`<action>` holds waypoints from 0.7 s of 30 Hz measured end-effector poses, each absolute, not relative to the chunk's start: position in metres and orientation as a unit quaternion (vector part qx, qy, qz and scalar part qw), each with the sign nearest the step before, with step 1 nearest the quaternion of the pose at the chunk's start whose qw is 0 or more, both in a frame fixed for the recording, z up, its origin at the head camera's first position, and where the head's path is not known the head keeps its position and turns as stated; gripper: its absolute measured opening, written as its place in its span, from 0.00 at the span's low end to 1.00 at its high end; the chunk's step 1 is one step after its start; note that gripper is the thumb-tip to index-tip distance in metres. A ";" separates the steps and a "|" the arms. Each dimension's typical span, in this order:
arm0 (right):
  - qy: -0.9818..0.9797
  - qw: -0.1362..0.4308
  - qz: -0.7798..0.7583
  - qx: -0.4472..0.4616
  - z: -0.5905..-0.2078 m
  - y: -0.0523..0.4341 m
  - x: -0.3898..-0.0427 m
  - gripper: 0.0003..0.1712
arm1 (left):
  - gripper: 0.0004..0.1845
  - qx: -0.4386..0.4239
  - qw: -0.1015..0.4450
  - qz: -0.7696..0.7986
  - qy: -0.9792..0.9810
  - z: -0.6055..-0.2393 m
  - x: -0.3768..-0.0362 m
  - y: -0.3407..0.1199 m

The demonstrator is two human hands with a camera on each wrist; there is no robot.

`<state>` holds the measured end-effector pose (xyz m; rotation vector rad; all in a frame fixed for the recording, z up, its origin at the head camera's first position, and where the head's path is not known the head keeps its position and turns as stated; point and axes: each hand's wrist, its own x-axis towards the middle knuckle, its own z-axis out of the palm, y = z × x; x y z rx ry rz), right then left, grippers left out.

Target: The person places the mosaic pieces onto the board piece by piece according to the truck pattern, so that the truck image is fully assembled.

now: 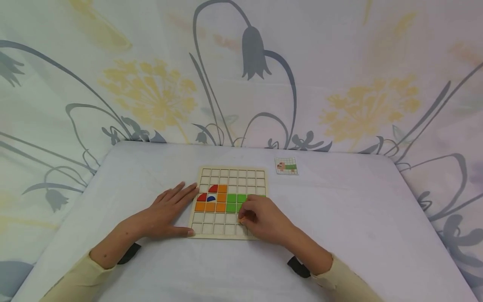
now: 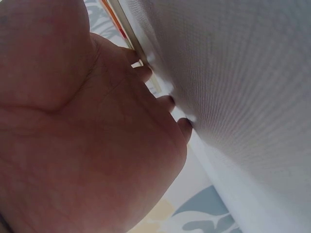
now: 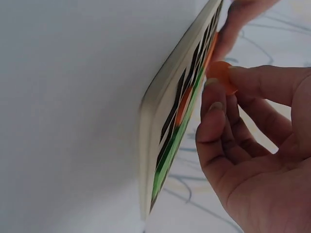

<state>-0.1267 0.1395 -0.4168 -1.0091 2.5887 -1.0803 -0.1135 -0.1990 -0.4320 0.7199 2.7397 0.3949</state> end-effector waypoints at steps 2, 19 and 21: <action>0.863 0.082 -0.364 -0.342 -0.418 0.128 -0.130 0.07 | 0.62 0.249 0.141 0.136 0.949 -0.432 -0.114 -0.199; 0.893 0.101 -0.340 -0.277 -0.418 0.053 -0.137 0.06 | 0.61 0.261 0.133 0.142 0.946 -0.433 -0.114 -0.201; 0.895 0.106 -0.334 -0.274 -0.418 0.050 -0.136 0.06 | 0.61 0.260 0.133 0.141 0.946 -0.432 -0.114 -0.202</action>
